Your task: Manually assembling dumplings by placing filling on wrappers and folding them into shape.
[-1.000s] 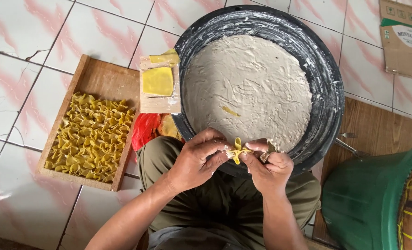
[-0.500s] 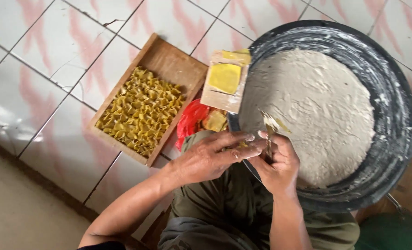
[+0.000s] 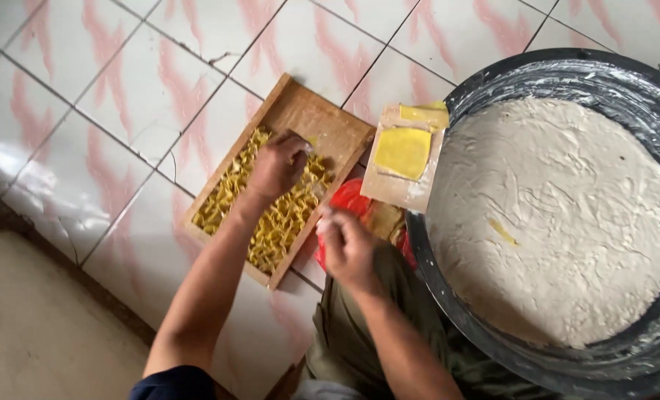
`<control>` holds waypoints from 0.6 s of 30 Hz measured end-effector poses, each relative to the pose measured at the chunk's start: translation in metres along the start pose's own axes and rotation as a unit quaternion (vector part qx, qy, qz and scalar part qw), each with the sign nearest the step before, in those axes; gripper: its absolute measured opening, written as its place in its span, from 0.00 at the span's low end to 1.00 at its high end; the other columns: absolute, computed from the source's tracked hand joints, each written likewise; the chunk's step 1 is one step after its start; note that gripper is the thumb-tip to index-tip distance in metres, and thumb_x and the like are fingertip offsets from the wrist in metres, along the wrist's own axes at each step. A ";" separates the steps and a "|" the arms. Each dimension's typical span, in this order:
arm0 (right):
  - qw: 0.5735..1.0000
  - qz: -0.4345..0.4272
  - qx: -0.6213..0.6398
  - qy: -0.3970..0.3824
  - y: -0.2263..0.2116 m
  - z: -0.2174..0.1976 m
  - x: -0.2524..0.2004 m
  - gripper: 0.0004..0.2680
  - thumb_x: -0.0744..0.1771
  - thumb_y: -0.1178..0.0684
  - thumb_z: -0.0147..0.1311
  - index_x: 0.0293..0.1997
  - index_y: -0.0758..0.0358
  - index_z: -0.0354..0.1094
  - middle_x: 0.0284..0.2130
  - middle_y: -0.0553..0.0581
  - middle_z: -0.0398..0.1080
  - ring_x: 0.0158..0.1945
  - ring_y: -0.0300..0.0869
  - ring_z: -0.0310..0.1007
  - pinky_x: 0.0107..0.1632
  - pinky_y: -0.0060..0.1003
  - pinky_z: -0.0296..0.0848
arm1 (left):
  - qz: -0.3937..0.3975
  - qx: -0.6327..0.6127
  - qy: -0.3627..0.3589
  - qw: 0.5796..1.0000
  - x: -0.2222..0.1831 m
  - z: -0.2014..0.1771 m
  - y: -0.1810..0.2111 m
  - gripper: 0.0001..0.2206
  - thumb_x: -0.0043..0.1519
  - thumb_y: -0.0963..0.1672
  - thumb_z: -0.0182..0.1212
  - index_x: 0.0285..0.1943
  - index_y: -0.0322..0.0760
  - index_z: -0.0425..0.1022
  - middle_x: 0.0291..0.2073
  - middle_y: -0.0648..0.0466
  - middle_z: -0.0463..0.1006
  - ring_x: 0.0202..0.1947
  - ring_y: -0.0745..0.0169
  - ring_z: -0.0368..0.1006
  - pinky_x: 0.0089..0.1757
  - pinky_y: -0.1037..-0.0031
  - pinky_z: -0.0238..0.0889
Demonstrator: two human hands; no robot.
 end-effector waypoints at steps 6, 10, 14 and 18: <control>0.996 -0.072 0.041 -0.022 -0.008 0.008 -0.001 0.05 0.67 0.60 0.55 0.40 0.71 0.76 0.23 0.59 0.73 0.20 0.49 0.75 0.26 0.38 0.76 | -0.060 0.021 -0.089 0.994 -0.019 0.124 -0.066 0.03 0.57 0.41 0.61 0.37 0.42 0.78 0.32 0.50 0.79 0.30 0.40 0.78 0.31 0.53 0.72; 0.997 -0.048 0.053 -0.001 0.019 -0.001 -0.007 0.06 0.68 0.60 0.53 0.40 0.73 0.75 0.22 0.59 0.72 0.20 0.48 0.74 0.25 0.38 0.76 | -0.041 0.071 -0.117 0.990 -0.039 0.170 -0.107 0.03 0.57 0.42 0.61 0.35 0.45 0.79 0.30 0.54 0.78 0.28 0.45 0.79 0.29 0.58 0.72; 0.993 -0.042 0.103 -0.027 0.015 0.006 -0.001 0.07 0.69 0.60 0.49 0.43 0.75 0.73 0.23 0.62 0.71 0.21 0.49 0.73 0.26 0.41 0.74 | 0.026 0.104 -0.173 0.979 -0.063 0.191 -0.130 0.06 0.52 0.40 0.64 0.30 0.50 0.75 0.24 0.59 0.74 0.26 0.56 0.78 0.27 0.69 0.73; 0.991 -0.039 0.118 -0.047 0.013 0.010 -0.002 0.08 0.69 0.61 0.48 0.45 0.77 0.72 0.24 0.63 0.71 0.23 0.51 0.73 0.26 0.42 0.73 | -0.001 0.081 -0.196 0.977 -0.079 0.190 -0.140 0.05 0.52 0.40 0.65 0.30 0.46 0.74 0.24 0.55 0.75 0.26 0.49 0.78 0.27 0.62 0.72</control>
Point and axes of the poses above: each hand's wrist, its own x-axis towards the middle knuckle, its own z-axis out of the palm, y = z × x, the point moved 8 cm from there along x, towards the middle knuckle
